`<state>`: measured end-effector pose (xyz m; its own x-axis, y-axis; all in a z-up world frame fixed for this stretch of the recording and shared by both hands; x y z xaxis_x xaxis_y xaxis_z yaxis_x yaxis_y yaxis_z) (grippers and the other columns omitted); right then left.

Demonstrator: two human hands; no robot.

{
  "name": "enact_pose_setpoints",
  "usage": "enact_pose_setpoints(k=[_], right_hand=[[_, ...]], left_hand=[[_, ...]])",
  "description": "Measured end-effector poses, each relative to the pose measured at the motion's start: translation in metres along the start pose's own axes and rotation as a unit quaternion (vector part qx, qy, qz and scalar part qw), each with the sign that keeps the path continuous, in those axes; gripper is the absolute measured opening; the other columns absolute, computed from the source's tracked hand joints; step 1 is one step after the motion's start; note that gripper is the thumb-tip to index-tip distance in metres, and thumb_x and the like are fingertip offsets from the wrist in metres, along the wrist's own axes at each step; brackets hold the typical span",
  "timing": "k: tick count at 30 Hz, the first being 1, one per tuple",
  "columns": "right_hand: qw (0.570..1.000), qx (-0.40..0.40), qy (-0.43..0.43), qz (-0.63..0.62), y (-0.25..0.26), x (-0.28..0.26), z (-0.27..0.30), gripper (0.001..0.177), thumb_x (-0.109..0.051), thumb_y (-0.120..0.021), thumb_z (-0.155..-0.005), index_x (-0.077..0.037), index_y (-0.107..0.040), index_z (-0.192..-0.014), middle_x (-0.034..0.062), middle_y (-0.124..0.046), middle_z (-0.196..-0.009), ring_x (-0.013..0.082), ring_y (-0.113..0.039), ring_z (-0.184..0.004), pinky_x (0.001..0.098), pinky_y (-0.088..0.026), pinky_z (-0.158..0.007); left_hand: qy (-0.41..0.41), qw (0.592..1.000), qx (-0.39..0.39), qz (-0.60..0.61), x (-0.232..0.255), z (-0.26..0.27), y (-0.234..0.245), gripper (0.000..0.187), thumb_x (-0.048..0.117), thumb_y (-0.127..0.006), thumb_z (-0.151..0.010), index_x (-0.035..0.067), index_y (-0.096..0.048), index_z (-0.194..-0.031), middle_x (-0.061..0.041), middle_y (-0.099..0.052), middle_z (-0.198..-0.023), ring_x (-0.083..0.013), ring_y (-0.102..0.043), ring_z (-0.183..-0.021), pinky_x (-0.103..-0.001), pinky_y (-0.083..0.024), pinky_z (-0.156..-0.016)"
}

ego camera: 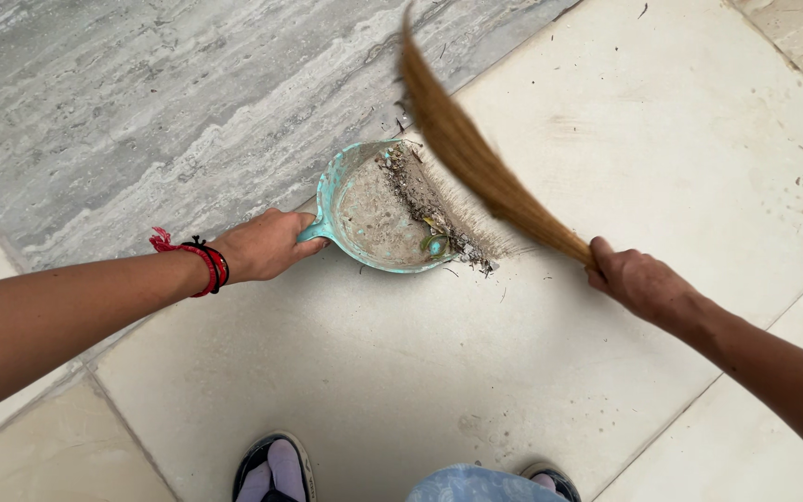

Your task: The person sweeps debris from a tiled floor into a dustpan using a broom. They then carry the dustpan to a bucket and empty the collected trash into it.

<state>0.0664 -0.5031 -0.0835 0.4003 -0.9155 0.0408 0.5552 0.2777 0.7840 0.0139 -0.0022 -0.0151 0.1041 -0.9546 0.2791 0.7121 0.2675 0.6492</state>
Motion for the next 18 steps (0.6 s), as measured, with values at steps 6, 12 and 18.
enact_pose_setpoints(k=[6, 12, 18], right_hand=[[0.999, 0.002, 0.041, -0.005, -0.002, -0.023, 0.028, 0.025, -0.037, -0.045, -0.105, -0.013, -0.049, -0.103, 0.0016, -0.06, -0.055, 0.0148, -0.058, -0.041, 0.031, -0.052, -0.038], [0.995, 0.048, -0.017, -0.086, 0.008, -0.013, 0.073, 0.023, -0.036, -0.047, -0.102, -0.013, -0.048, -0.098, 0.0042, -0.06, -0.055, 0.0189, -0.061, -0.043, 0.0348, -0.056, -0.041], [0.99, 0.09, -0.07, -0.087, -0.038, 0.027, 0.115, 0.025, -0.031, -0.043, -0.104, -0.008, -0.043, -0.095, 0.0082, -0.06, -0.053, 0.0222, -0.058, -0.039, 0.0389, -0.05, -0.035]], left_hand=[[0.01, 1.0, -0.001, -0.005, 0.001, 0.002, 0.002, 0.042, 0.047, -0.045, -0.104, 0.013, -0.064, -0.117, -0.01, -0.069, -0.072, -0.0224, -0.073, -0.072, -0.047, -0.058, -0.081], [0.007, 1.0, -0.015, -0.006, 0.0, 0.005, 0.003, 0.043, 0.049, -0.045, -0.104, 0.014, -0.064, -0.118, -0.009, -0.067, -0.071, -0.0199, -0.071, -0.071, -0.047, -0.058, -0.081], [-0.023, 1.0, 0.002, -0.02, -0.012, 0.027, -0.004, 0.04, 0.047, -0.046, -0.102, 0.017, -0.062, -0.123, -0.011, -0.068, -0.073, -0.023, -0.071, -0.072, -0.048, -0.057, -0.082]])
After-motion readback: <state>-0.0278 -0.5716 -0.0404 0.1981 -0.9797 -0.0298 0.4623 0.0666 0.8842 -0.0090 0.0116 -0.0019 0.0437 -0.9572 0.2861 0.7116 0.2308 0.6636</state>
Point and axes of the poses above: each hand's wrist, its own z-axis away from the middle knuckle, its own y-axis out of the back of the hand, x = y × z, the point moved 2 cm from there along -z, towards the middle knuckle
